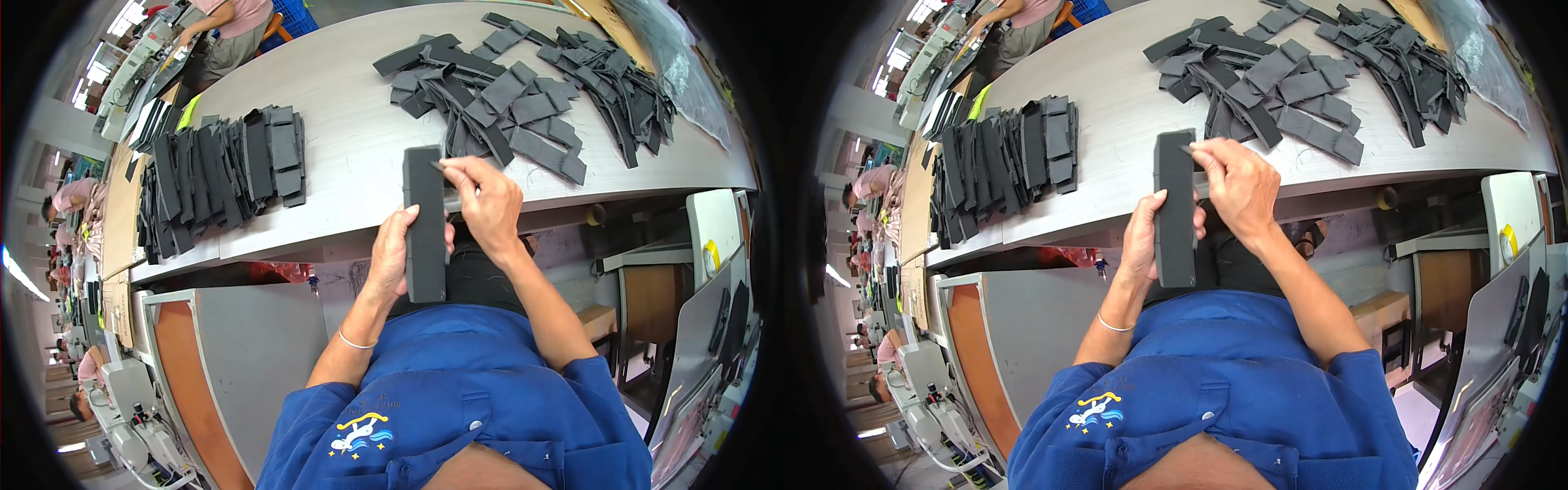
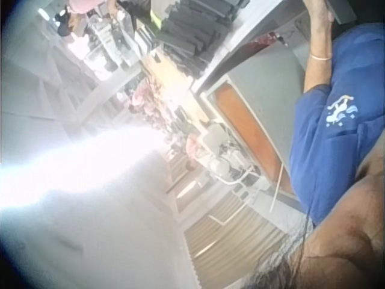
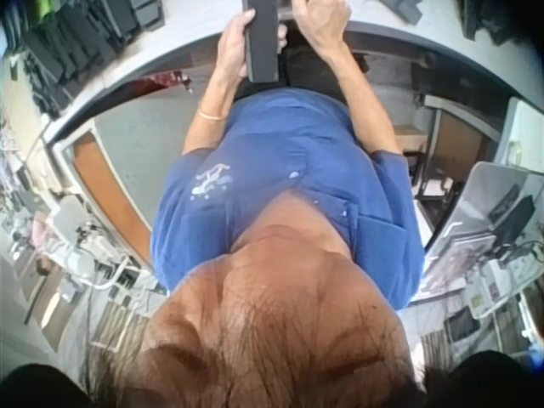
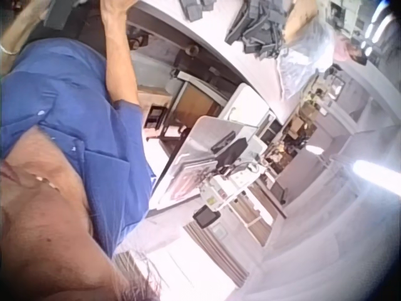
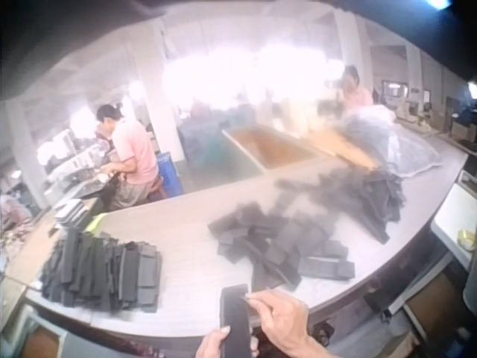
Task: The person trims loose threads from fabric pieces using thread snips and cuts the threads connecting the pieces apart.
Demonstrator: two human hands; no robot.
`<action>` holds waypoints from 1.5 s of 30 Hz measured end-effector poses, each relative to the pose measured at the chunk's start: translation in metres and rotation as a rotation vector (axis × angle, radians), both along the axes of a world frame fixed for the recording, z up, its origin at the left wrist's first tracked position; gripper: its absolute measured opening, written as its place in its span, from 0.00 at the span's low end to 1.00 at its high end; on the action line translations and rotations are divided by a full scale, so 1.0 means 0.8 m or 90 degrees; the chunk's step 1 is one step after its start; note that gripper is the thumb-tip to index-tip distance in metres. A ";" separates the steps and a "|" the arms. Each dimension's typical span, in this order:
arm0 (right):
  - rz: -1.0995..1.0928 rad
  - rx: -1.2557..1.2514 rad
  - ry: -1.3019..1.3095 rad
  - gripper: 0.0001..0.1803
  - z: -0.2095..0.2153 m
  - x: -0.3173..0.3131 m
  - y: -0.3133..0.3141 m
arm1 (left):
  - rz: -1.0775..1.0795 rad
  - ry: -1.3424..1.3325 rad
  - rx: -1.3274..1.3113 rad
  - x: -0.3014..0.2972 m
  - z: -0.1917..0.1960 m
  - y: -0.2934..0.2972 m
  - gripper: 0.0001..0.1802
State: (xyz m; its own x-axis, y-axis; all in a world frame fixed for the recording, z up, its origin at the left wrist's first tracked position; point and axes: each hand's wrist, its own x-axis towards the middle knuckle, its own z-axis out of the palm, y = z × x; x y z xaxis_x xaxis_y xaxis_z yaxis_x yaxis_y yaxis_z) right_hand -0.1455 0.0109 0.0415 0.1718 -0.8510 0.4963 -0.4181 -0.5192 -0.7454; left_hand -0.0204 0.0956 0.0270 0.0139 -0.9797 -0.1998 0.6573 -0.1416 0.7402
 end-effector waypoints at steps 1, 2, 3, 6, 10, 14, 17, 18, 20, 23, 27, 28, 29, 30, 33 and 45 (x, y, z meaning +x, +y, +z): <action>-0.004 0.083 -0.035 0.08 0.004 -0.001 -0.004 | -0.061 0.027 0.000 -0.002 0.001 0.003 0.24; 0.014 0.139 -0.069 0.08 0.006 -0.005 -0.010 | -0.035 0.002 0.025 -0.009 0.004 0.006 0.26; 0.039 0.199 -0.102 0.08 0.008 -0.006 -0.011 | -0.028 0.003 0.027 -0.006 0.004 0.009 0.26; 0.116 0.247 -0.074 0.09 0.028 -0.016 0.011 | 0.065 0.005 0.084 0.009 0.001 0.005 0.25; 0.262 0.174 -0.049 0.10 0.015 -0.023 0.049 | 0.142 0.092 0.081 0.016 0.009 -0.001 0.21; 0.260 0.056 0.061 0.09 0.017 -0.024 0.063 | 0.092 0.136 -0.011 0.023 0.002 -0.001 0.20; 0.243 0.002 0.085 0.08 0.019 -0.024 0.063 | 0.070 0.132 -0.025 0.031 -0.007 -0.001 0.20; 0.250 -0.016 0.107 0.08 0.023 -0.025 0.061 | 0.073 0.134 -0.023 0.032 -0.007 0.001 0.20; 0.268 -0.052 0.136 0.09 0.027 -0.025 0.057 | 0.081 0.082 0.036 0.033 -0.004 0.004 0.20; 0.304 -0.086 0.149 0.08 0.026 -0.024 0.051 | 0.073 0.049 0.066 0.037 -0.006 0.005 0.21; 0.340 -0.108 0.186 0.08 0.026 -0.026 0.047 | 0.050 0.036 0.041 0.040 -0.012 0.007 0.20; 0.342 -0.108 0.187 0.08 0.027 -0.027 0.046 | 0.034 0.046 0.043 0.041 -0.014 0.008 0.21; 0.363 -0.092 0.199 0.08 0.027 -0.029 0.045 | 0.018 0.056 0.045 0.041 -0.015 0.008 0.21; 0.384 -0.077 0.209 0.08 0.027 -0.030 0.045 | 0.020 0.057 0.045 0.043 -0.016 0.008 0.21; 0.365 -0.036 0.100 0.07 0.023 -0.028 0.045 | -0.014 0.038 0.054 0.046 -0.016 0.008 0.22; 0.317 0.079 0.023 0.05 0.025 -0.011 0.069 | 0.160 0.082 0.057 0.032 -0.008 0.006 0.18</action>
